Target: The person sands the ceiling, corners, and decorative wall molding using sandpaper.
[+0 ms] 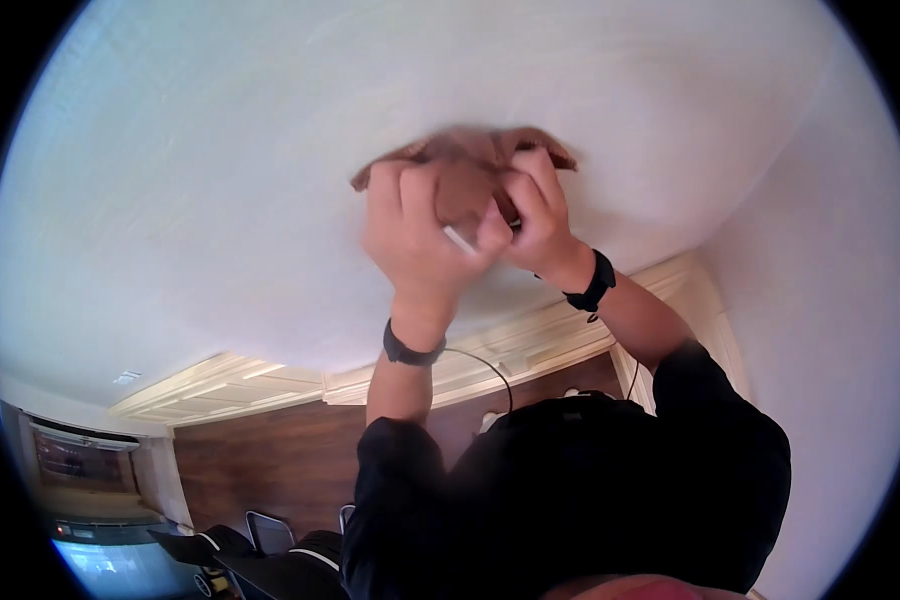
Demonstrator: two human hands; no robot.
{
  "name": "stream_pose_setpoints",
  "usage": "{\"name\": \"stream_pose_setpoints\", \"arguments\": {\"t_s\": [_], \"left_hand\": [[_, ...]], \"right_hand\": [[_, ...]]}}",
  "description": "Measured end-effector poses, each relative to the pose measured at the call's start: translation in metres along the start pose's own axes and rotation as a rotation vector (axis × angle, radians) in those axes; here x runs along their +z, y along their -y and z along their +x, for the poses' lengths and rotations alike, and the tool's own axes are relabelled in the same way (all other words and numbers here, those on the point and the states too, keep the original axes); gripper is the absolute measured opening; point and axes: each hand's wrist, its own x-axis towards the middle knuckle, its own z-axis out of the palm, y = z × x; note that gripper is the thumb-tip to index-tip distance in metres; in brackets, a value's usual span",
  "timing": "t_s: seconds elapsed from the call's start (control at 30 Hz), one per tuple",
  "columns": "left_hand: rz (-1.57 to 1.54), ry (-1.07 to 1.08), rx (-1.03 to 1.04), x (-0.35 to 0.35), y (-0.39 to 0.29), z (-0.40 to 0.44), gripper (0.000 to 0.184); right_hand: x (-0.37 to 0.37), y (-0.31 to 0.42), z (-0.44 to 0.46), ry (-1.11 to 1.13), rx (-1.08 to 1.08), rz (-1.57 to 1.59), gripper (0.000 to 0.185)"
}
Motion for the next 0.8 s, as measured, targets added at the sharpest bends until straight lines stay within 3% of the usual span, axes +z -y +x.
{"name": "stream_pose_setpoints", "arguments": {"t_s": [0.1, 0.27, 0.37, 0.47, 0.8], "left_hand": [[0.013, 0.048, -0.073, 0.011, -0.01, -0.028, 0.042], [0.022, 0.093, -0.129, 0.024, -0.018, -0.076, 0.038], [0.062, 0.1, -0.159, 0.022, -0.014, -0.098, 0.042], [0.096, 0.07, -0.141, 0.017, -0.003, -0.113, 0.036], [0.032, 0.037, -0.132, 0.073, -0.06, -0.031, 0.037]], "right_hand": [[-0.004, -0.012, -0.033, -0.003, 0.032, 0.019, 0.03], [-0.029, 0.002, -0.045, 0.188, 0.188, 0.101, 0.026], [-0.007, -0.01, -0.095, 0.063, 0.149, 0.18, 0.018], [-0.007, -0.003, -0.102, 0.186, 0.188, 0.198, 0.02], [-0.078, -0.04, -0.02, -0.022, 0.093, 0.102, 0.028]]}}
